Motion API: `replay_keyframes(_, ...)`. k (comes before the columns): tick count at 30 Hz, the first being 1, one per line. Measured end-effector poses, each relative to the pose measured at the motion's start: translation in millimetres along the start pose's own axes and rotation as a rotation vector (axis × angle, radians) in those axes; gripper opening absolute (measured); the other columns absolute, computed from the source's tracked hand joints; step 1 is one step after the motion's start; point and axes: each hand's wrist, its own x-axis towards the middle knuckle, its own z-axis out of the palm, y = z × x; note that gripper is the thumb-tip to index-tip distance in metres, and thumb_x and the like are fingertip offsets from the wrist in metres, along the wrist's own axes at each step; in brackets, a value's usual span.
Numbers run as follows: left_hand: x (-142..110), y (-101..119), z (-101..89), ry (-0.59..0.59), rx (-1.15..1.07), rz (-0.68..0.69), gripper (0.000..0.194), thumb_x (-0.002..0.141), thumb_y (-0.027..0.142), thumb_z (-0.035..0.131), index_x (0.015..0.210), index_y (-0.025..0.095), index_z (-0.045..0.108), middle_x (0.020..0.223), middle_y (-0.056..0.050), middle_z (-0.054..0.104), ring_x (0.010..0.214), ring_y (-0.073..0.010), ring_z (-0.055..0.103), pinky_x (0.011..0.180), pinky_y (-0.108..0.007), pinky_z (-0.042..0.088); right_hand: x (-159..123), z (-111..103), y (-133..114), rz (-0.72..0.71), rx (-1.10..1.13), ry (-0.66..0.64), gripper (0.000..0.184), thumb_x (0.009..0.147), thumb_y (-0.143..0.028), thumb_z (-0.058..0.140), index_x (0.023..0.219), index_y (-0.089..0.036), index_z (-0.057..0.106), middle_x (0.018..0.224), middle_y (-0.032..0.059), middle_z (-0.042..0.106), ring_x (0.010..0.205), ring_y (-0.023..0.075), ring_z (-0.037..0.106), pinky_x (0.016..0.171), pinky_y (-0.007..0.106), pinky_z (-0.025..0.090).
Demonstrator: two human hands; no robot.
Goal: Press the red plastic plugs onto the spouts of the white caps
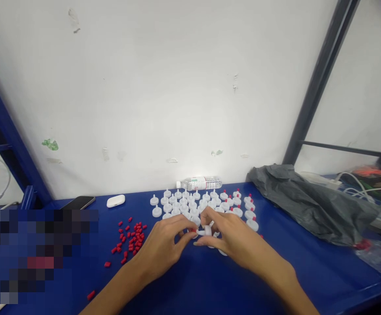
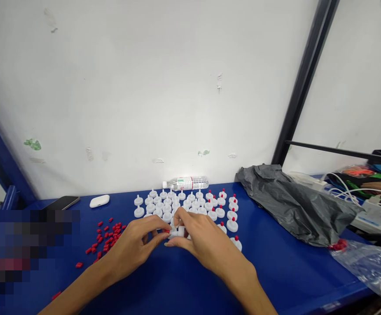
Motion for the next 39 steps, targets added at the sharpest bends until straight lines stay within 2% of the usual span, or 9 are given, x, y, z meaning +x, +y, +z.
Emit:
replay_keyframes(7,-0.1,-1.8,-0.2,0.008,0.018,0.042,0.021,0.099,0.025,0.056,0.11,0.024,0.074,0.093,-0.003,0.073,0.079,-0.0157,0.064,0.076,-0.026,0.05,-1.2,-0.6,0.5,-0.037,-0.039,0.05,0.028,0.095,-0.052,0.061,0.106,-0.028,0.054,0.089,-0.002,0.064,0.078,0.017,0.059,0.07,0.026,0.042)
replay_keyframes(13,0.5,0.7,1.4,0.023,-0.007,0.049,0.02,0.101,0.024,0.054,0.106,0.024,0.073,0.095,-0.003,0.073,0.083,-0.0157,0.065,0.078,-0.026,0.049,-1.0,0.6,0.2,-0.043,-0.052,0.052,0.025,0.095,-0.049,0.062,0.105,-0.028,0.054,0.088,-0.0027,0.064,0.074,0.0166,0.058,0.068,0.027,0.041)
replay_keyframes(19,0.4,-4.3,1.1,-0.023,0.127,0.022,0.027,0.104,0.032,0.046,0.112,0.023,0.07,0.09,-0.004,0.071,0.078,-0.0169,0.064,0.07,-0.026,0.046,-0.8,-0.6,2.1,-0.029,-0.035,0.034,0.027,0.094,-0.04,0.066,0.117,-0.031,0.055,0.109,0.0001,0.067,0.098,0.0202,0.063,0.084,0.031,0.046)
replay_keyframes(25,-0.7,-0.3,1.3,-0.064,0.136,0.007,0.036,0.107,0.027,0.032,0.084,0.02,0.059,0.077,-0.001,0.063,0.066,-0.0147,0.058,0.065,-0.026,0.041,-1.8,-1.9,-2.4,-0.059,-0.025,0.079,0.028,0.097,-0.042,0.061,0.123,-0.033,0.055,0.117,0.0005,0.067,0.098,0.0196,0.065,0.086,0.032,0.049)
replay_keyframes(28,-2.0,4.1,-0.4,-0.032,0.078,0.003,0.035,0.106,0.027,0.033,0.078,0.021,0.053,0.076,-0.001,0.061,0.066,-0.0143,0.056,0.065,-0.026,0.039,-3.5,-1.6,-6.2,-0.097,-0.006,0.08,0.027,0.098,-0.044,0.059,0.123,-0.033,0.056,0.117,-0.0007,0.068,0.098,0.0182,0.065,0.088,0.03,0.049)
replay_keyframes(31,-1.8,6.0,-2.5,-0.05,0.086,0.0,0.035,0.105,0.027,0.034,0.076,0.021,0.052,0.074,0.0,0.061,0.065,-0.0143,0.056,0.064,-0.027,0.039,-3.7,1.9,-8.2,-0.112,-0.053,0.078,0.037,0.098,-0.042,0.06,0.133,-0.034,0.052,0.121,0.0023,0.067,0.106,0.0213,0.064,0.092,0.033,0.049)
replay_keyframes(33,-0.2,6.7,-3.2,-0.076,0.104,-0.016,0.034,0.106,0.028,0.035,0.079,0.021,0.054,0.076,0.0,0.063,0.068,-0.0146,0.058,0.066,-0.027,0.039,-2.1,3.4,-8.9,-0.131,-0.095,0.087,0.036,0.1,-0.037,0.058,0.135,-0.033,0.053,0.121,0.004,0.067,0.109,0.0229,0.064,0.094,0.035,0.048)
replay_keyframes(36,2.9,5.4,-4.2,-0.083,0.153,-0.032,0.03,0.107,0.032,0.037,0.092,0.023,0.061,0.087,0.0,0.067,0.08,-0.0159,0.063,0.072,-0.028,0.042,1.3,-1.1,-6.1,-0.165,-0.113,0.096,0.024,0.102,-0.027,0.053,0.124,-0.028,0.062,0.116,0.0034,0.069,0.107,0.0213,0.065,0.094,0.033,0.048)
replay_keyframes(39,5.1,-3.8,-10.4,-0.082,0.306,-0.03,0.03,0.107,0.03,0.035,0.109,0.024,0.064,0.101,-0.002,0.069,0.091,-0.0189,0.065,0.08,-0.031,0.044,2.5,-15.0,6.8,-0.078,-0.147,0.171,0.017,0.101,-0.029,0.053,0.112,-0.025,0.065,0.107,0.0027,0.071,0.095,0.0207,0.067,0.086,0.033,0.05)
